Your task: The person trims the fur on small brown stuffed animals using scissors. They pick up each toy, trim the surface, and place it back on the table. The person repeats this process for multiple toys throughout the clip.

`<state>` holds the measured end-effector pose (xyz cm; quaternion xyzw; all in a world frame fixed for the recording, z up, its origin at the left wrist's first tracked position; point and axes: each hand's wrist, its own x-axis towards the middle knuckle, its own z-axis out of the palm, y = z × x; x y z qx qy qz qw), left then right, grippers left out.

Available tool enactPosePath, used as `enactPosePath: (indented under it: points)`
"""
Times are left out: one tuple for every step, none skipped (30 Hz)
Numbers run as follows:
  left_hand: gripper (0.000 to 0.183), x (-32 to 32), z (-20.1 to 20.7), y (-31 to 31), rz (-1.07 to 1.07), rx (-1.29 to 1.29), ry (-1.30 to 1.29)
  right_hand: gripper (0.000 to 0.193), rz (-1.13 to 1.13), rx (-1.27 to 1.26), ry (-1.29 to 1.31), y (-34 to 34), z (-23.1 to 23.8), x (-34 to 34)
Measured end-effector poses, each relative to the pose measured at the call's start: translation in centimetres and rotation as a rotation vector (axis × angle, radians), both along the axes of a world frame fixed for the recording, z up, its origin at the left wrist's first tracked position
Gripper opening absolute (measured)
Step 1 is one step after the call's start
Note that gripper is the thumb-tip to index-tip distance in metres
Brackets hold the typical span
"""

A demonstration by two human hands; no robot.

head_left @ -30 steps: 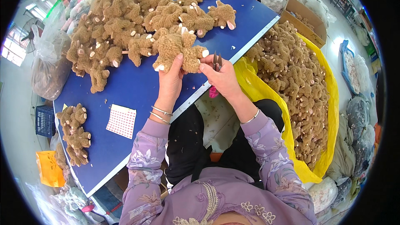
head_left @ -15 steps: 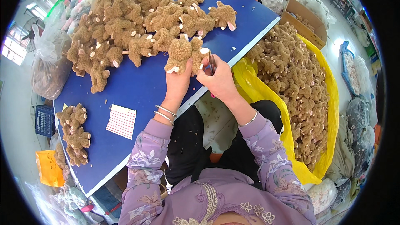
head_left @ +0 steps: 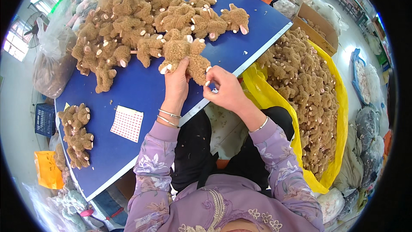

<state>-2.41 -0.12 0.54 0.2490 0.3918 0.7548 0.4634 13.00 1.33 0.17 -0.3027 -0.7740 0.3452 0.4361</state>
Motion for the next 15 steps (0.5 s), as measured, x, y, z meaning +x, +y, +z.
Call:
enactPosePath:
  points:
    - [0.023, 0.1, 0.3, -0.2, -0.030, 0.029, -0.023, 0.021, 0.024, -0.189, 0.003, 0.0, 1.0, 0.7]
    - [0.026, -0.1, 0.3, -0.3, -0.054, 0.031, 0.004, 0.021, 0.047, -0.378, 0.005, 0.1, 1.5, 1.3]
    - [0.030, 0.1, 0.4, -0.3, -0.090, 0.038, 0.026, 0.018, -0.007, -0.433, 0.190, 1.3, 0.0, 1.7]
    - [0.033, 0.2, 0.4, -0.2, -0.118, 0.041, 0.048, 0.026, -0.091, -0.408, 0.294, 1.9, 0.4, 2.0]
    - [0.036, 0.3, 0.2, -0.3, -0.168, 0.019, 0.107, 0.030, -0.128, -0.398, 0.321, 2.8, 0.4, 2.5]
    - [0.038, 0.4, -0.2, -0.4, -0.220, -0.004, 0.169, 0.034, -0.167, -0.390, 0.351, 3.3, 0.7, 2.9]
    - [0.041, 0.5, -0.6, -0.4, -0.272, -0.028, 0.231, 0.047, -0.115, -0.442, 0.380, 3.4, 1.0, 3.2]
    - [0.043, 0.7, -0.9, -0.5, -0.324, -0.043, 0.245, 0.048, -0.055, -0.440, 0.395, 3.4, 1.5, 3.3]
    - [0.042, 1.1, -0.3, -0.8, -0.383, -0.047, 0.324, 0.050, -0.001, -0.440, 0.414, 3.5, 1.8, 3.5]
    - [0.042, 1.5, 0.2, -1.1, -0.443, -0.050, 0.403, 0.052, 0.054, -0.439, 0.431, 3.6, 1.9, 3.7]
    - [0.042, 1.7, 0.1, -1.1, -0.465, -0.046, 0.435, 0.047, 0.010, -0.386, 0.386, 4.2, 0.7, 3.8]
    - [0.043, 1.7, 0.0, -1.2, -0.482, -0.042, 0.467, 0.043, 0.040, -0.435, 0.318, 4.1, 1.1, 3.9]
    - [0.044, 1.7, -0.1, -1.3, -0.499, -0.038, 0.500, 0.040, 0.072, -0.483, 0.250, 3.8, 1.9, 4.1]
    - [0.044, 1.8, -0.4, -1.3, -0.493, -0.060, 0.402, 0.036, 0.104, -0.531, 0.181, 3.7, 2.3, 4.1]
    - [0.043, 2.0, -0.7, -1.3, -0.486, -0.080, 0.306, 0.023, 0.070, -0.567, 0.220, 3.8, 1.8, 3.9]
